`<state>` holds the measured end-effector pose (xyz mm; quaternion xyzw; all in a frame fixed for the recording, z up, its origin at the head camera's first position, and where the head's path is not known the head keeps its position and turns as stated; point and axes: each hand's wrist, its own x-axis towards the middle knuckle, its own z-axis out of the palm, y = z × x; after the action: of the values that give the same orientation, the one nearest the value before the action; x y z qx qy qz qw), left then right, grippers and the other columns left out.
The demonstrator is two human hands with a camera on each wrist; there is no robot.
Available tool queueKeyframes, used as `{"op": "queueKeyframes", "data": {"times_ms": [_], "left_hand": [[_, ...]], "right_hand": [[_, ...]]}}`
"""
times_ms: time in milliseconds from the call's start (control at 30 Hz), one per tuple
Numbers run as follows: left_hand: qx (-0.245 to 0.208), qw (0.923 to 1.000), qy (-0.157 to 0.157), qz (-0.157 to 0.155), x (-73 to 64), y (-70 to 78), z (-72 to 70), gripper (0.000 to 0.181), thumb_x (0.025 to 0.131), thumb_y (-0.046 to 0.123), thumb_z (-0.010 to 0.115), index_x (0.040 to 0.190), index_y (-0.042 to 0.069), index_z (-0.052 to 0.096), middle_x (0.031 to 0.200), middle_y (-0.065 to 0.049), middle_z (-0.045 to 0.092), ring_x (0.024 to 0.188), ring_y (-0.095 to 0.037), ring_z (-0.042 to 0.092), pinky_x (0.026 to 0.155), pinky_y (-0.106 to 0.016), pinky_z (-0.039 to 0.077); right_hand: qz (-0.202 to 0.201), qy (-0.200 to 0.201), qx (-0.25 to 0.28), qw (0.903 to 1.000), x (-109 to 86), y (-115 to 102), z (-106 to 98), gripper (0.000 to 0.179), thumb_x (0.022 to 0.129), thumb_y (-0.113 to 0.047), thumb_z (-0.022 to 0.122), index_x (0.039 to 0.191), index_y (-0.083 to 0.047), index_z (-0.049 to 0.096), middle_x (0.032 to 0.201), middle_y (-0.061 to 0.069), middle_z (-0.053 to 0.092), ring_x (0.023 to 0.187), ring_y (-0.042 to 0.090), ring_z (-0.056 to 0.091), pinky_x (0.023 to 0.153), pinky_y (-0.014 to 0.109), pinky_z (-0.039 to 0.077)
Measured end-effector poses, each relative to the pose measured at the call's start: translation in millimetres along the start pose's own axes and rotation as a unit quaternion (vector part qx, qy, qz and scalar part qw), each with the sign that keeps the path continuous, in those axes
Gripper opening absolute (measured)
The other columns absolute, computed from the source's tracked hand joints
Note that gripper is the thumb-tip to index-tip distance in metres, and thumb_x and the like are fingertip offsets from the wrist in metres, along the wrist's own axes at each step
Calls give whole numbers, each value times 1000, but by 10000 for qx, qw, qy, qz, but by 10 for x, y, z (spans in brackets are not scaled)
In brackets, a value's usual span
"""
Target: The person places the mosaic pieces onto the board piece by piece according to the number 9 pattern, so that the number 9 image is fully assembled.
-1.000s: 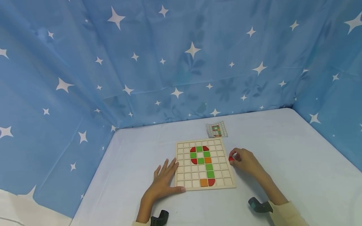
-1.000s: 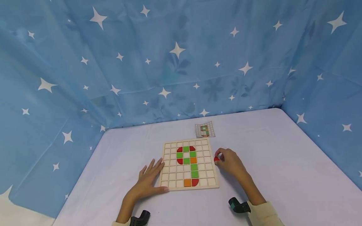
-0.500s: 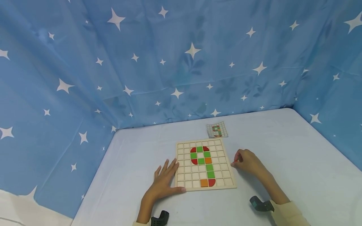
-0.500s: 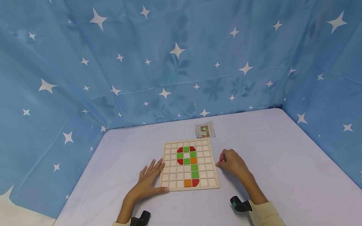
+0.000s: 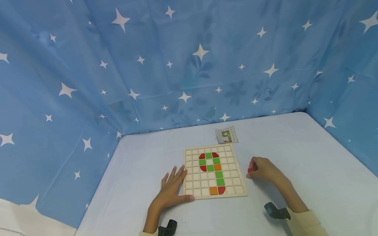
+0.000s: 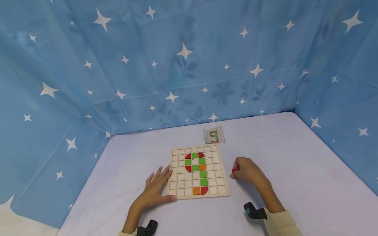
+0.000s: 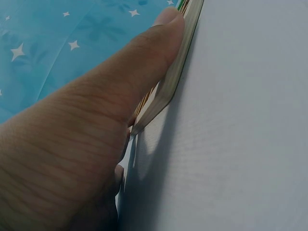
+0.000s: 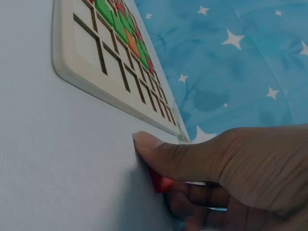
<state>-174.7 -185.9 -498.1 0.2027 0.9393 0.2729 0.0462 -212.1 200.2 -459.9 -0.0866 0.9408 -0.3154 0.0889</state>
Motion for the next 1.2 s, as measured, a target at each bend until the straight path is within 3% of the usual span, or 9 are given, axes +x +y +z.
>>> {"op": "queueKeyframes", "data": {"times_ms": [167,333,467,600,667,767,900,1067,1200], "left_hand": [[16,10000,-19,-24,7,10,-4,105,73,63,73,155,17,28,165,0,17,153,-35,5,117,-63,2],[51,10000,-11,-16,15,4,1,105,73,64,73,155,17,28,165,0,17,153,-34,4,117,-63,2],[90,10000,-11,-8,16,-2,5,105,73,66,72,156,17,28,165,1,17,153,-34,4,117,-63,2],[116,9999,-15,-19,13,1,6,105,73,66,72,156,18,28,165,1,17,153,-34,4,117,-63,3],[97,9999,-17,-26,10,6,3,105,73,66,72,156,18,28,165,1,17,153,-34,5,117,-63,3],[74,10000,-11,-31,6,13,1,105,73,65,73,155,17,28,165,0,18,153,-35,5,117,-64,2],[100,9999,-32,-60,10,14,4,105,73,65,72,155,17,28,165,1,18,153,-34,5,117,-63,3],[126,9999,-17,-81,11,8,5,105,73,66,72,156,18,28,165,1,18,153,-34,5,117,-64,3],[154,9999,26,-16,11,11,5,105,73,65,72,155,17,28,164,-1,18,153,-35,6,116,-65,4]], "right_hand": [[-197,210,151,9995,5,21,-2,25,77,-14,81,84,-6,58,70,0,53,67,15,48,58,27,39],[-455,378,922,9940,33,-8,0,15,88,-14,72,95,-3,65,69,1,58,60,13,53,52,23,46],[-411,214,2034,9780,50,-102,6,22,91,-15,69,103,3,61,79,7,64,68,15,65,58,27,57],[-255,-26,2843,9584,56,-199,43,31,93,-14,67,112,7,57,88,13,63,76,19,71,68,30,60],[-355,-131,2854,9577,53,-240,67,33,95,-14,64,120,6,58,90,15,62,77,19,68,70,27,60],[-561,-143,2588,9642,41,-293,103,31,96,-14,61,122,2,63,99,16,65,84,19,62,71,23,55],[-640,31,2315,9707,39,-347,151,23,95,-17,64,111,-1,69,104,12,69,88,19,58,70,21,52],[-669,362,2387,9681,62,-403,230,18,93,-14,66,104,0,67,95,12,72,77,20,63,63,24,56],[-681,662,2237,9700,68,-460,270,20,91,-22,70,100,-4,71,93,8,75,78,16,65,65,23,54]]}}
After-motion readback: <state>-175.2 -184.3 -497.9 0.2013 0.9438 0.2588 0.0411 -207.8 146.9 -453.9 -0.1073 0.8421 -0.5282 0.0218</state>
